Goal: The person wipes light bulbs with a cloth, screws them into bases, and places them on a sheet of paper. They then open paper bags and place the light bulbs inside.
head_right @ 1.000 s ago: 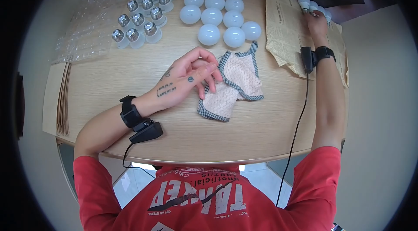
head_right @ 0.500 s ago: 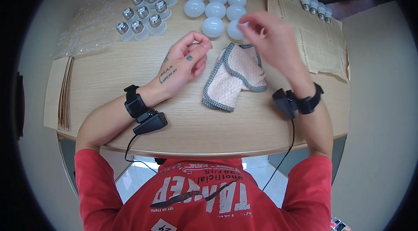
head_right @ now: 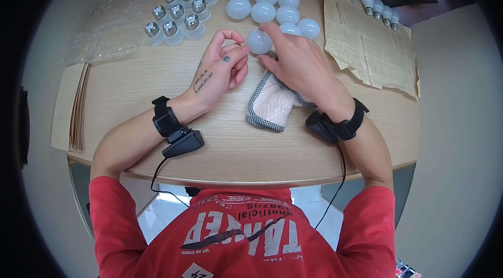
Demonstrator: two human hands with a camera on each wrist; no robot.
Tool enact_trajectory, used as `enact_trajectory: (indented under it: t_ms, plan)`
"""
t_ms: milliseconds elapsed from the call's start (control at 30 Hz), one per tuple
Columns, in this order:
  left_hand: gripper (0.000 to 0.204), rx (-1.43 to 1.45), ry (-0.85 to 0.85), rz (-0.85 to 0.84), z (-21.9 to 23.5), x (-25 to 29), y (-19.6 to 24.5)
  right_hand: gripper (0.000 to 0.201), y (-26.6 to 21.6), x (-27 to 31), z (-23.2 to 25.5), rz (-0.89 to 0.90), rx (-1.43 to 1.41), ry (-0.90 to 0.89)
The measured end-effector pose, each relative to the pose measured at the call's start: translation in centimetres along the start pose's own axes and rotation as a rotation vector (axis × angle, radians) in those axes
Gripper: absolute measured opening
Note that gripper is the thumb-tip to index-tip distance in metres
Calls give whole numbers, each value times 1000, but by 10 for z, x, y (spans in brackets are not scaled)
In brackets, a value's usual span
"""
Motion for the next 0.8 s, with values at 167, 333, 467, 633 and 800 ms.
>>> enact_trajectory:
  t_ms: [167,333,467,633,800]
  plan:
    - [19,-41,-21,-13,0,-1,-1,49,1,4,-6,5,-6,38]
    - [18,0,4,-3,1,0,0,50,5,5,-3,-84,-43,82]
    - [20,34,40,51,1,1,0,51,14,11,8,-144,-301,242]
    - [34,35,-44,38,0,-1,-3,54,20,21,4,-147,-485,315]
    - [39,-48,-80,18,-3,1,1,55,16,28,5,-146,-513,320]
Point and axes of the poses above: each hand's wrist, its own x-axis away from the middle knuckle, its own z-axis out of the back of the hand, y = z × x, the point moved 6 cm from there along -x, towards the middle knuckle, and after that the axes turned 9 degrees about y, right-handed, at the moved point
